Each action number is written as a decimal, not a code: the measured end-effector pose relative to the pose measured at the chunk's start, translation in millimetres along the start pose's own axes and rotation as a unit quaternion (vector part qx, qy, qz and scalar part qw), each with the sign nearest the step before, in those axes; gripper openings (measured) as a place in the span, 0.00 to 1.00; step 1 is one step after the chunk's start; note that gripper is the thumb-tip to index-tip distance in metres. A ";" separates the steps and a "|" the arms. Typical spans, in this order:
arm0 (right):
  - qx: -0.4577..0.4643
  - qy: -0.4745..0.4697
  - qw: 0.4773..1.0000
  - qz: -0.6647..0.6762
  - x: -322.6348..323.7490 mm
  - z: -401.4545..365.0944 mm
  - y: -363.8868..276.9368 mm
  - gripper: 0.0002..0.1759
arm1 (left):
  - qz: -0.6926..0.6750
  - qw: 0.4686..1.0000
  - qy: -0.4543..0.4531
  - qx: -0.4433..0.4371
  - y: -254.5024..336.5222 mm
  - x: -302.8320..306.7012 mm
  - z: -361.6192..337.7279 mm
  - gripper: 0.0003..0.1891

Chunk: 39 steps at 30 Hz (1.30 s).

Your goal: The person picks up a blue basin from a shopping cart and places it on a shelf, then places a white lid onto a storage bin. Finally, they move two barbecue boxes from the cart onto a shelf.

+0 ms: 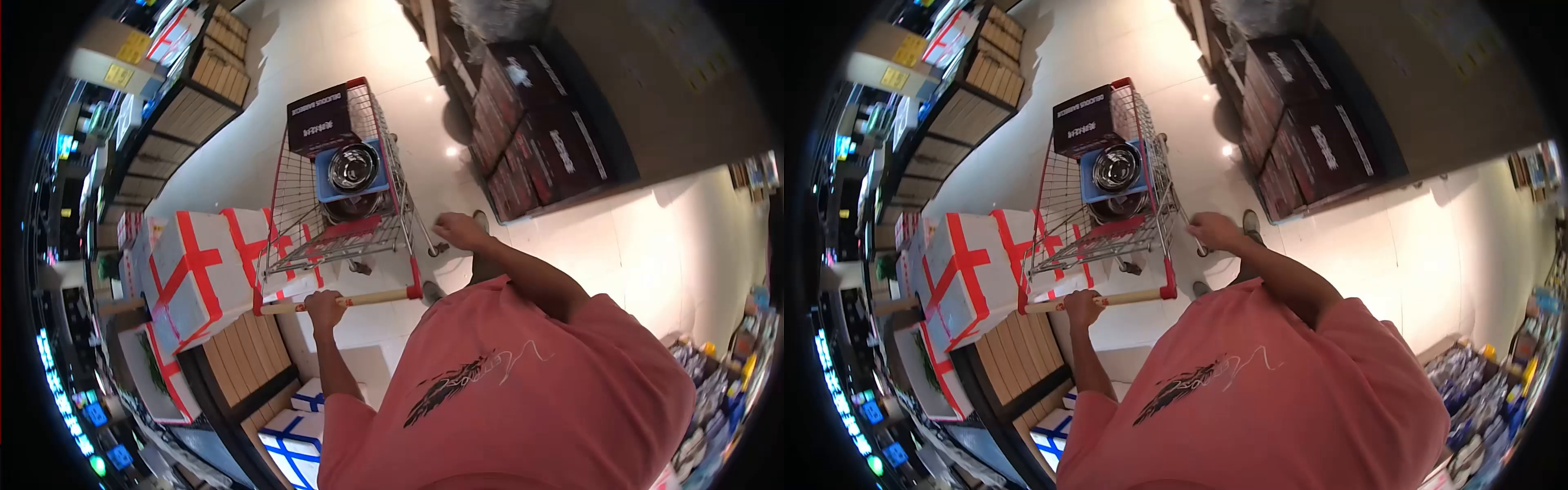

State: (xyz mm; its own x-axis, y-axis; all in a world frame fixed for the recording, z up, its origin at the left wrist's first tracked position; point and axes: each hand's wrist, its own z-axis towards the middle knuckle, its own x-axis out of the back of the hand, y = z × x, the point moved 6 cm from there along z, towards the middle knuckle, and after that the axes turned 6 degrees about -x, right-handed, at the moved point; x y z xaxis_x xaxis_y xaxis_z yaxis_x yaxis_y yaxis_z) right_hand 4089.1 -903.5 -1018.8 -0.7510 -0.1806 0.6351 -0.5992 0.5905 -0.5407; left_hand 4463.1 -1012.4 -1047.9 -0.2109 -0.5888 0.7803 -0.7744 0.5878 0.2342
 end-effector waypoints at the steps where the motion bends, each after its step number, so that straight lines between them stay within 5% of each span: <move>1: -0.023 -0.032 0.998 -0.056 -0.3 11.8 38.3 0.21 | -0.004 1.000 -0.002 0.016 -1.6 -0.4 -2.0 0.10; 4: -0.056 -0.090 0.977 -0.183 26.7 37.4 121.3 0.23 | 0.030 0.990 -0.072 0.121 1.1 3.8 3.2 0.12; 10: -0.132 -0.149 0.972 -0.122 40.8 81.7 229.8 0.23 | 0.035 0.983 -0.009 0.179 -6.5 -5.1 -1.9 0.17; 14: -0.163 -0.135 0.972 -0.098 57.6 99.6 219.1 0.23 | 0.068 0.984 0.012 0.166 -15.5 8.2 -1.7 0.16; 17: -0.166 -0.137 0.976 -0.039 60.0 112.6 215.8 0.25 | -0.108 0.962 -0.065 0.241 -35.0 18.6 8.3 0.12; 20: -0.158 -0.179 0.969 -0.068 68.4 127.6 200.0 0.27 | -0.139 0.918 0.190 0.320 -9.7 118.8 41.5 0.10; 23: -0.165 -0.207 0.964 -0.027 70.3 159.6 211.7 0.26 | -0.278 0.847 0.359 0.276 7.8 153.3 96.9 0.10; 25: -0.162 -0.182 0.970 -0.022 85.0 183.9 211.9 0.26 | -0.366 0.814 0.381 0.242 16.1 150.8 146.0 0.13; 27: -0.191 -0.192 0.962 0.021 119.0 199.8 184.5 0.26 | -0.481 0.771 0.330 0.255 11.3 111.2 210.4 0.14; 29: -0.167 -0.192 0.966 -0.040 142.8 229.3 166.6 0.26 | -0.658 0.646 0.292 0.252 33.0 95.7 267.9 0.14; 31: -0.173 -0.190 0.964 -0.072 165.4 259.8 148.6 0.25 | -0.762 0.567 0.217 0.227 52.6 81.4 322.5 0.15; 35: -0.217 -0.253 0.929 -0.161 198.2 312.4 103.8 0.24 | -0.912 0.320 0.169 0.192 86.0 62.6 394.0 0.16; 37: -0.096 -0.200 0.950 -0.222 195.3 371.2 106.5 0.25 | -0.917 0.285 0.176 0.217 89.4 60.3 414.9 0.13; 39: -0.078 -0.191 0.948 -0.241 190.9 415.9 78.7 0.25 | -0.938 0.230 0.172 0.193 93.1 61.4 433.5 0.18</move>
State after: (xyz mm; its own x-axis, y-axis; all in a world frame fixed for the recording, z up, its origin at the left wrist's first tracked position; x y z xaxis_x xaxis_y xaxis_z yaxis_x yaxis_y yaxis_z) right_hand 3783.2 -1218.6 -1169.5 -0.4647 -0.7127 0.5255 -0.8720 0.4715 -0.1317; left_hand 4119.5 -1234.4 -1229.6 0.7195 0.5123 -0.4689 0.6806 -0.6547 0.3289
